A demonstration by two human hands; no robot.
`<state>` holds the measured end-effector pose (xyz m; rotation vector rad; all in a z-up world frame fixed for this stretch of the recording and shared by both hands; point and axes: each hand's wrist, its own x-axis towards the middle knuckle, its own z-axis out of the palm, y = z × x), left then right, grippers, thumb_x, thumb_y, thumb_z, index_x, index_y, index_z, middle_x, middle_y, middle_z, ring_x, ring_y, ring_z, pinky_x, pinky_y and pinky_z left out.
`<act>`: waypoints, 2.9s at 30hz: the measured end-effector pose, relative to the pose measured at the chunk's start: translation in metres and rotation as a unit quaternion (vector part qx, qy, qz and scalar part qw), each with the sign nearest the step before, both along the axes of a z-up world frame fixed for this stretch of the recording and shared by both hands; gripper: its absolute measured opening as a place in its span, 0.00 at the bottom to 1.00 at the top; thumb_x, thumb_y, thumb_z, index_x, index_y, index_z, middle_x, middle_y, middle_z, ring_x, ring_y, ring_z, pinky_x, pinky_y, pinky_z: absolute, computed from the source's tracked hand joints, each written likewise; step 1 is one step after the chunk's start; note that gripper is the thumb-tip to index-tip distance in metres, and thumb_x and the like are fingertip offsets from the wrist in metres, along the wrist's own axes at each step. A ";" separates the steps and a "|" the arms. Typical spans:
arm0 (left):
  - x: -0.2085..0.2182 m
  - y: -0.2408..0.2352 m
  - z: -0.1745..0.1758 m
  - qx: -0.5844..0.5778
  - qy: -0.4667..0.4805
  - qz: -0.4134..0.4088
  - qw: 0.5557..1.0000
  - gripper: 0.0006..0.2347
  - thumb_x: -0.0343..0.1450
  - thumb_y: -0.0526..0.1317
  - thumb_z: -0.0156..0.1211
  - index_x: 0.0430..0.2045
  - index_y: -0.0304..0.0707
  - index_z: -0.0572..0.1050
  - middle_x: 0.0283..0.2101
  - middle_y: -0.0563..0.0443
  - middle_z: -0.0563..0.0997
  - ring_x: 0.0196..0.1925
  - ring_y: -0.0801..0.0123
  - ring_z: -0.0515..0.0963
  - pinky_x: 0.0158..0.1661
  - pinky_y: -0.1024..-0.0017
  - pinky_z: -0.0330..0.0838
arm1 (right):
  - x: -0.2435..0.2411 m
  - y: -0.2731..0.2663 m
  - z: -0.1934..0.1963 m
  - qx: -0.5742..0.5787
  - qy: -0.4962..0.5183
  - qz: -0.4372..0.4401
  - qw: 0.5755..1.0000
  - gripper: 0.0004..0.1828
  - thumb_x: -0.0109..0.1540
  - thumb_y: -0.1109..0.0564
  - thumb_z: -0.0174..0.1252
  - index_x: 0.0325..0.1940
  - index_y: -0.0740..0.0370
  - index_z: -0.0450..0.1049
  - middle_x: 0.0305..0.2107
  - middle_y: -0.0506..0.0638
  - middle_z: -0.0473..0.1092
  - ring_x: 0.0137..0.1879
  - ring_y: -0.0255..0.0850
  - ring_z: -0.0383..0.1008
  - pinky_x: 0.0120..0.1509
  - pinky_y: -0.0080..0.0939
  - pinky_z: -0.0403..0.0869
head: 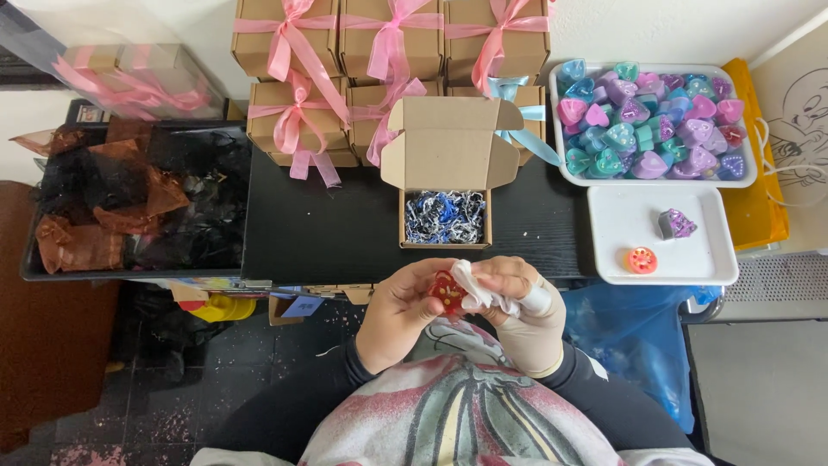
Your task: Packaging decorative wax melts into a small gift box and tying a blue ribbon around it.
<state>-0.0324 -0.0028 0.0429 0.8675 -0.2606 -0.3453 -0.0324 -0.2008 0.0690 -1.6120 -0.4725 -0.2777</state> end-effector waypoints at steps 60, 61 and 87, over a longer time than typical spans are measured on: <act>0.041 0.008 0.016 0.218 -0.197 0.096 0.951 0.19 0.66 0.41 0.77 0.46 0.41 0.74 0.66 0.44 0.71 0.63 0.61 0.81 0.63 0.59 0.76 | 0.058 0.000 0.024 0.322 0.435 0.076 0.837 0.28 0.58 0.56 0.63 0.61 0.64 0.68 0.48 0.52 0.77 0.49 0.39 0.79 0.55 0.40 0.77; 0.045 0.008 0.022 0.218 -0.198 0.095 0.951 0.19 0.66 0.41 0.77 0.46 0.41 0.74 0.66 0.44 0.71 0.63 0.61 0.81 0.63 0.59 0.76 | 0.057 0.001 0.029 0.324 0.434 0.075 0.837 0.28 0.58 0.56 0.63 0.61 0.64 0.68 0.48 0.52 0.77 0.49 0.39 0.79 0.55 0.40 0.77; 0.024 0.055 -0.017 0.694 -0.244 0.327 0.593 0.18 0.64 0.48 0.73 0.46 0.45 0.79 0.52 0.52 0.83 0.62 0.64 0.76 0.61 0.55 0.52 | 0.016 -0.159 0.042 -0.547 0.206 -0.370 0.722 0.21 0.61 0.42 0.69 0.48 0.59 0.80 0.37 0.50 0.77 0.37 0.47 0.77 0.41 0.48 0.73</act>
